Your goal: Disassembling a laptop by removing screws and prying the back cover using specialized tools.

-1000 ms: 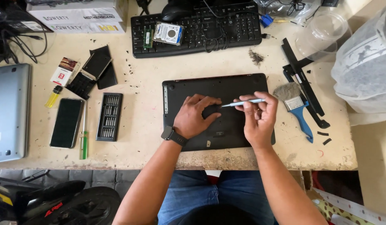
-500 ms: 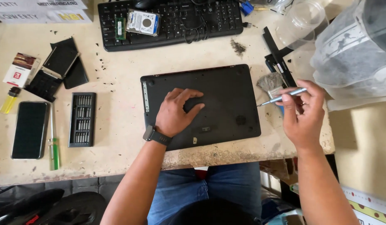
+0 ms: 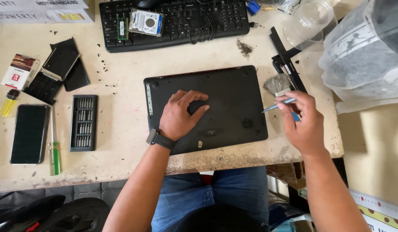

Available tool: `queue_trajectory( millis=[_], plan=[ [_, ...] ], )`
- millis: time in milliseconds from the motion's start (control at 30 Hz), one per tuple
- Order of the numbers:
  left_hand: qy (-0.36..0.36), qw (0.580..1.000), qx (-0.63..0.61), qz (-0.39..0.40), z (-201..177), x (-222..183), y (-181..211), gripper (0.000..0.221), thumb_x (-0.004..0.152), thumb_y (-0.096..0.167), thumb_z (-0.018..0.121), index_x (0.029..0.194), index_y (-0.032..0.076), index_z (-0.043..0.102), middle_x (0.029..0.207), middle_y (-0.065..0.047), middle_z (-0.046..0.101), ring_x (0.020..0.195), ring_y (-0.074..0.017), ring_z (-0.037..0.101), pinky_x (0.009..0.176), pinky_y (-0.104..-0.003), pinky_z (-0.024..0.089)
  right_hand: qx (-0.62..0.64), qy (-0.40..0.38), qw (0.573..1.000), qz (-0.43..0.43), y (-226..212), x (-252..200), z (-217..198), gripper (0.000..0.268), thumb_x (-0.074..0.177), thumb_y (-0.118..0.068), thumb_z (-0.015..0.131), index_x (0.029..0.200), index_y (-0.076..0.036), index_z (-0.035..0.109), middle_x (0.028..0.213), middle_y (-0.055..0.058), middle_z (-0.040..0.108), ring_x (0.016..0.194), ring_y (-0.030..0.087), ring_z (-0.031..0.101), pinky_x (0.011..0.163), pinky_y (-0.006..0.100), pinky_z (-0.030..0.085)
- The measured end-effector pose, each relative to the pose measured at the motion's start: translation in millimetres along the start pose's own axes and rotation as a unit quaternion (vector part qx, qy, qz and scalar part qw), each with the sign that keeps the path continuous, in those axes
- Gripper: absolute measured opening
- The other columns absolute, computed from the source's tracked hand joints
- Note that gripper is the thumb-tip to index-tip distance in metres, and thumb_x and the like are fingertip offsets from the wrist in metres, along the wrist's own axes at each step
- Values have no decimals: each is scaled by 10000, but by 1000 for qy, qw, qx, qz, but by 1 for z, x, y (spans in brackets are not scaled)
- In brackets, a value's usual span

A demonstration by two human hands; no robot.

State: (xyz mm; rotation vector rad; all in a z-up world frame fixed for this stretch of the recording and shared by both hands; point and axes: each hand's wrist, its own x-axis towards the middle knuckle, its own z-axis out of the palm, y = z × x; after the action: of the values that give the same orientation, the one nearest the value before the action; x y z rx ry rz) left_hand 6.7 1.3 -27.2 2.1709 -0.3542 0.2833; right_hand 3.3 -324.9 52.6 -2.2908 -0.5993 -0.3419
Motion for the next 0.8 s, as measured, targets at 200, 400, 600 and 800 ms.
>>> queue_trajectory(
  millis=[200,400,600,800],
  plan=[
    [-1,1000,-1,-7,0,-1,0,230,970,298,728,1162,172,720,1075,-1,768,1067,-265,671,864,-465,578,-83,-116,990,19,-4,15,-14,240,1009,-161,711,1183,-33,606,1151,85,766,1014,214,757,846,324,596],
    [7,1000,-7,8,1,0,-2,224,974,291,730,1157,164,716,1066,-7,770,1046,-270,682,833,-464,590,-324,-267,905,62,-20,50,-38,289,943,-495,722,1092,-253,670,704,16,744,617,246,709,554,414,539],
    [3,1000,-19,1,2,-2,-4,237,986,305,717,1181,169,704,1077,-18,760,1059,-278,671,821,-478,605,-325,-417,837,142,-36,76,-20,426,1026,-437,605,1277,-99,541,585,60,636,552,265,674,700,457,605],
    [10,1000,-16,-7,-2,0,2,214,977,287,717,1148,160,729,1040,-7,777,1022,-241,690,799,-424,598,-405,-462,784,90,-53,92,-24,452,1041,-414,496,1419,-168,525,1348,105,625,1045,351,739,750,510,655]
  ],
)
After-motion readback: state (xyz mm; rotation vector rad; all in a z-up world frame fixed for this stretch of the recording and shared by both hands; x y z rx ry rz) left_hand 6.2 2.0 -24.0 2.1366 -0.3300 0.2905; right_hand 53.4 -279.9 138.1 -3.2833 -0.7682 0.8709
